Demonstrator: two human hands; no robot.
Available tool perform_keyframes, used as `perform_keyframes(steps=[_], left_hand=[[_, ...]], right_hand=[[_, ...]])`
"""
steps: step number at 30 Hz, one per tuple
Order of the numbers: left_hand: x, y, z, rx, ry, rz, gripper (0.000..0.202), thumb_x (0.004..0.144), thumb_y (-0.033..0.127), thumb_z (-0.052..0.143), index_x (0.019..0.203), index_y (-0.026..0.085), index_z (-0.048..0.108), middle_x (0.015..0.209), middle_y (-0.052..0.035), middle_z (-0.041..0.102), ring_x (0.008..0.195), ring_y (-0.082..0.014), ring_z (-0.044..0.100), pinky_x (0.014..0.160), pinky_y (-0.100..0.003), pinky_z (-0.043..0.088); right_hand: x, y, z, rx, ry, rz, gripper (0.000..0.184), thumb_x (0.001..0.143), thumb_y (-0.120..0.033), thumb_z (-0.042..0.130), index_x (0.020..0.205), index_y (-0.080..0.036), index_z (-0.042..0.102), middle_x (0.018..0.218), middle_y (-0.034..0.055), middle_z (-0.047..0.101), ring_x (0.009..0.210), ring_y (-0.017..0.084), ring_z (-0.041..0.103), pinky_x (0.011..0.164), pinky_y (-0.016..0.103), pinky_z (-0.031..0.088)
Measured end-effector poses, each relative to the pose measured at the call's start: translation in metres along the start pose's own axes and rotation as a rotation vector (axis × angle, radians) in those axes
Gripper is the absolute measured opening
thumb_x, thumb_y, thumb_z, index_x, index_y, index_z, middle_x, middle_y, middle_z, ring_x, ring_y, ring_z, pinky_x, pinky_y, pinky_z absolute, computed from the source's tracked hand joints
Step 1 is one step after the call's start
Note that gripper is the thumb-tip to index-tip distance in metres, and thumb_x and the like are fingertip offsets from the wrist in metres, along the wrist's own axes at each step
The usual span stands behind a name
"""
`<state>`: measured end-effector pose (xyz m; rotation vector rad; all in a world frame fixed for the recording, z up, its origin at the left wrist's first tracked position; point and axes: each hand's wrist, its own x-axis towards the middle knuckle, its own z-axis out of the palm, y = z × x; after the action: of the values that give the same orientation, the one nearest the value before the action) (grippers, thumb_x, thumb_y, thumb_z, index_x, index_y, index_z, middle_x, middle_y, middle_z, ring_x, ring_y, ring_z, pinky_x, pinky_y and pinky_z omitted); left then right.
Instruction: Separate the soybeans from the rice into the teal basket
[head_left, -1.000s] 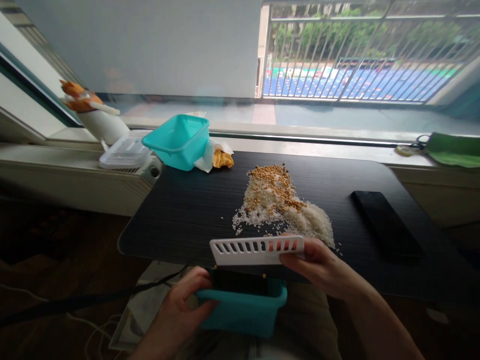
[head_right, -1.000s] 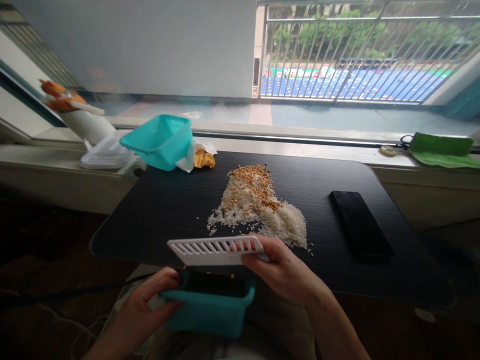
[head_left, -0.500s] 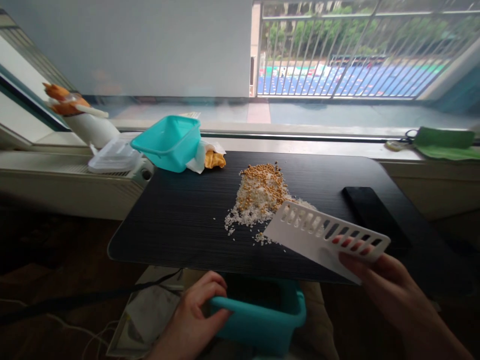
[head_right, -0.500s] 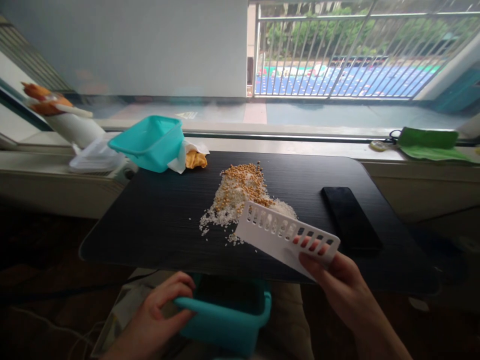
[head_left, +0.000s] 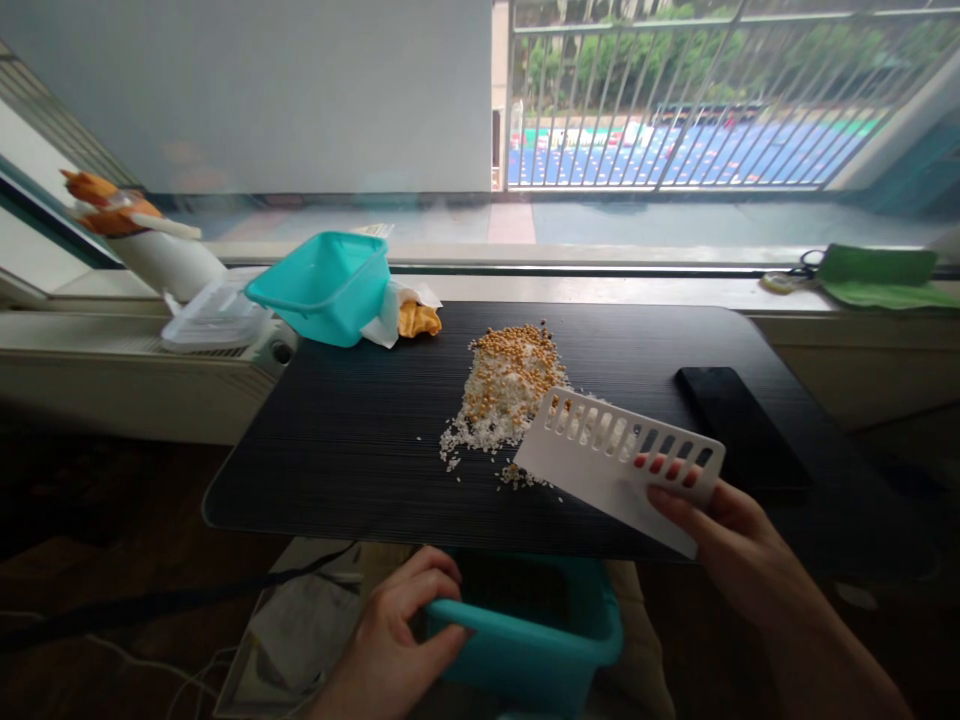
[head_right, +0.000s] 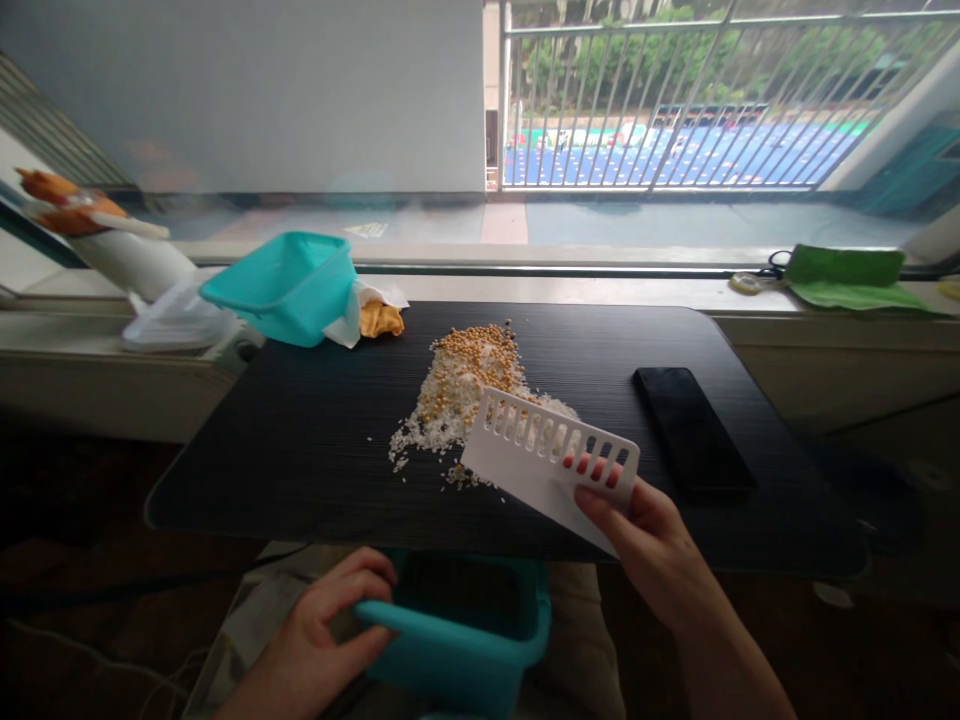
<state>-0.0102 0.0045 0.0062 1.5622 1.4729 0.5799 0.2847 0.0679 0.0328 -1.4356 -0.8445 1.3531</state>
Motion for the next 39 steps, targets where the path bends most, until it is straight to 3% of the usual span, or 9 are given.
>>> perform_keyframes(steps=[5, 18, 26, 33, 39], left_hand=[[0.001, 0.002, -0.001, -0.002, -0.015, -0.004, 0.018, 0.069, 0.004, 0.058, 0.066, 0.02, 0.063, 0.087, 0.0002, 0.063, 0.083, -0.0156, 0.065, 0.074, -0.019, 0.046], [-0.001, -0.002, -0.001, -0.02, -0.016, -0.031, 0.015, 0.071, 0.006, 0.06, 0.067, 0.02, 0.063, 0.09, -0.0003, 0.063, 0.086, -0.0162, 0.064, 0.074, -0.019, 0.046], [0.0, -0.001, -0.001, -0.024, -0.007, -0.014, 0.016, 0.07, 0.005, 0.06, 0.066, 0.02, 0.063, 0.088, 0.0004, 0.063, 0.084, -0.0158, 0.064, 0.073, -0.018, 0.046], [0.001, -0.001, -0.001, -0.039, -0.011, -0.014, 0.016, 0.071, 0.005, 0.06, 0.066, 0.02, 0.062, 0.088, 0.0007, 0.062, 0.084, -0.0147, 0.064, 0.073, -0.017, 0.045], [-0.001, -0.004, -0.001, -0.037, -0.024, -0.018, 0.016, 0.071, 0.004, 0.059, 0.068, 0.02, 0.063, 0.09, 0.0005, 0.062, 0.086, -0.0146, 0.063, 0.073, -0.017, 0.045]], right_hand=[[-0.003, 0.0, -0.003, 0.026, 0.003, 0.026, 0.029, 0.063, -0.042, 0.085, 0.088, -0.028, 0.079, 0.101, 0.0019, 0.078, 0.101, 0.029, 0.068, 0.094, 0.038, 0.049], [-0.001, 0.004, 0.0, -0.031, -0.066, -0.002, 0.035, 0.063, -0.045, 0.084, 0.091, -0.025, 0.08, 0.107, 0.0064, 0.077, 0.106, 0.034, 0.066, 0.094, 0.043, 0.05], [-0.005, 0.003, -0.003, -0.005, -0.052, 0.042, 0.028, 0.065, -0.042, 0.084, 0.089, -0.029, 0.079, 0.103, 0.0041, 0.077, 0.104, 0.031, 0.067, 0.095, 0.042, 0.049], [-0.004, 0.01, -0.01, -0.085, -0.164, 0.029, 0.026, 0.07, -0.041, 0.08, 0.093, -0.028, 0.08, 0.104, 0.0048, 0.077, 0.106, 0.03, 0.065, 0.096, 0.039, 0.047], [-0.002, 0.009, -0.008, -0.003, -0.166, 0.059, 0.024, 0.068, -0.04, 0.082, 0.09, -0.03, 0.079, 0.1, 0.0024, 0.078, 0.097, 0.026, 0.069, 0.088, 0.034, 0.052]])
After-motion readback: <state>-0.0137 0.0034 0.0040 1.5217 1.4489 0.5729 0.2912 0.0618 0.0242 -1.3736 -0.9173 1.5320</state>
